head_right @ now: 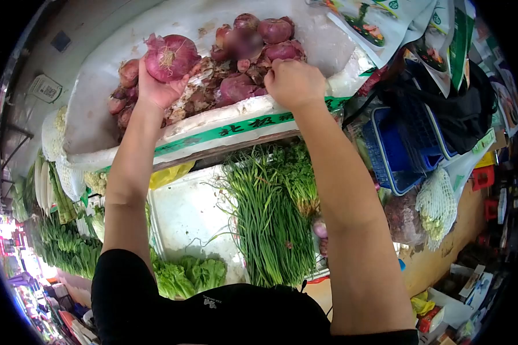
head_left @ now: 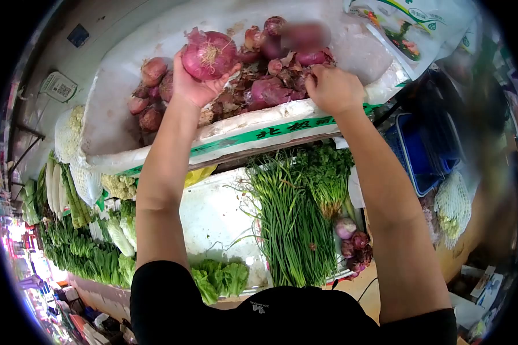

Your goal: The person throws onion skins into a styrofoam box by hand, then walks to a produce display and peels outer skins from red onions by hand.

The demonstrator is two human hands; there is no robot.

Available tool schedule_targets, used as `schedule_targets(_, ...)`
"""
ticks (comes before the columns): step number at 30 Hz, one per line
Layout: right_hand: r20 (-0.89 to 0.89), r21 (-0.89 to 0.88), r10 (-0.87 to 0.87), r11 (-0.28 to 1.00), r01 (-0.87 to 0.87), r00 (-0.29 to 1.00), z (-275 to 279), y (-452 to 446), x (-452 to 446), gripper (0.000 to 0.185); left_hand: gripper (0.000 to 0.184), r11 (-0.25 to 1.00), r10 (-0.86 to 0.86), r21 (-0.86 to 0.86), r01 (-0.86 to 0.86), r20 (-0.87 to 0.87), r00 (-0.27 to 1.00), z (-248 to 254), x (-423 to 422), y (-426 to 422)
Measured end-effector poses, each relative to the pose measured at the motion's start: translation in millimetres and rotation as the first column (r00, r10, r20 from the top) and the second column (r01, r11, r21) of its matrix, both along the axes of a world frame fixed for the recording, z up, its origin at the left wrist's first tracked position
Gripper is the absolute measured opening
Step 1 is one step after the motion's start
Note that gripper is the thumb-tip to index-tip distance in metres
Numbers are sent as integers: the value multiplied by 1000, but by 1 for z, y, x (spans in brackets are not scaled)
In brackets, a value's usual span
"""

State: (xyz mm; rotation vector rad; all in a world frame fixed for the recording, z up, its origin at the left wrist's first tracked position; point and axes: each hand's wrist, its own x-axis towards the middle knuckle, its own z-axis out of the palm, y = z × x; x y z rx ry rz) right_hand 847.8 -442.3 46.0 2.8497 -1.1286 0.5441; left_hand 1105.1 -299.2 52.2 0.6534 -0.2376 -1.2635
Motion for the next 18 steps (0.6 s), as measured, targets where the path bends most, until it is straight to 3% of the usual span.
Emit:
schedule_targets(3,-54,-8,-18,1000,18,998,3,4,0,32,71,999,29,25,-30,30,999,-8,-1,16)
schedule_targets(4,-68,-15,-20,1000,19,997,4,6,1,32,66,976,193,90,-199,69,979,-7,-7,22)
schedule_targets(9,-38,-30,-28,999,27,999,2,6,3,31,68,924,361,107,-367,73,930,3,26,70)
schedule_targets(10,-40,-29,-33,999,32,999,2,7,4,31,68,928,309,74,-366,396,865,-2,46,84)
schedule_targets(13,-27,-36,-23,999,22,999,1,7,4,29,66,950,58,159,-269,757,651,-21,134,114)
schedule_targets(14,-26,-42,-20,999,19,999,-1,5,4,29,64,896,-60,281,-342,843,534,3,123,124)
schedule_targets(15,-25,-50,-20,999,18,999,-1,5,5,29,66,821,-198,381,-426,889,413,16,116,129)
schedule_targets(17,-24,-55,-17,998,16,1000,-1,4,6,30,68,721,-570,599,-348,799,194,13,130,133)
schedule_targets(18,-28,-58,-18,998,16,999,-2,3,6,29,67,679,-675,652,-337,735,63,8,137,137)
